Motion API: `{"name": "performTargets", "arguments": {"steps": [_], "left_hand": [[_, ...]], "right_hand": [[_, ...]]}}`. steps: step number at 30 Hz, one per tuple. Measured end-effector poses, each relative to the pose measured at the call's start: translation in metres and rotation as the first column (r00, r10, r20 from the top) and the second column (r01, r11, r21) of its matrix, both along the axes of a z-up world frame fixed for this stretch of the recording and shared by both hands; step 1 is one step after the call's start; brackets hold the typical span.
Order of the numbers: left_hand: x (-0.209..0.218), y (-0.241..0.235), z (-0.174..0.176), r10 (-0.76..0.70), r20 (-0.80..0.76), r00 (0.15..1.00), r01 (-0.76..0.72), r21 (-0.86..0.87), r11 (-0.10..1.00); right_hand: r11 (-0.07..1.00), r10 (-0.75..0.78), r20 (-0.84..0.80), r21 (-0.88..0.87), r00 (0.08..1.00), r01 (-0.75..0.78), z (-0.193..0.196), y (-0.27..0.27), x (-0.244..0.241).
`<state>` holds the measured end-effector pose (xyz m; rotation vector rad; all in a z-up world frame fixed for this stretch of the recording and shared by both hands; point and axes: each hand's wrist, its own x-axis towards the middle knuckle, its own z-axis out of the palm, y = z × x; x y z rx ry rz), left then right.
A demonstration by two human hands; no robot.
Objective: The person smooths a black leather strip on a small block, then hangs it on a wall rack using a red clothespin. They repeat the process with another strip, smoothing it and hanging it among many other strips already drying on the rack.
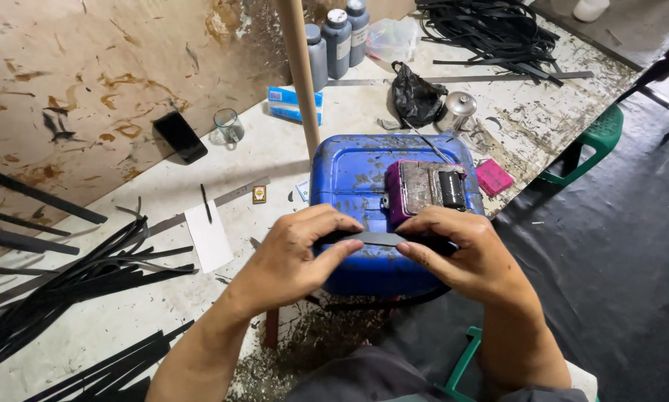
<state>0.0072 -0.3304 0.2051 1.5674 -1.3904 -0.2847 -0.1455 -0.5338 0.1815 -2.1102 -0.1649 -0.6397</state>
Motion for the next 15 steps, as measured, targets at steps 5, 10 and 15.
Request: {"name": "performTargets", "arguments": {"steps": [5, 10, 15], "left_hand": [[-0.001, 0.005, 0.01, -0.001, -0.012, 1.0, 0.002, 0.027, 1.0], [-0.007, -0.011, 0.001, -0.07, 0.076, 0.995, 0.069, 0.006, 0.998], [0.018, 0.006, -0.005, -0.012, 0.046, 0.999, 0.008, 0.089, 0.996]], "right_hand": [[0.999, -0.038, -0.021, 0.0, 0.999, 0.038, -0.008, -0.006, -0.011], [1.0, -0.012, -0.001, -0.009, 1.0, 0.012, -0.003, 0.001, -0.007], [0.997, -0.081, -0.052, -0.013, 0.995, 0.08, -0.01, -0.016, -0.024]]}}
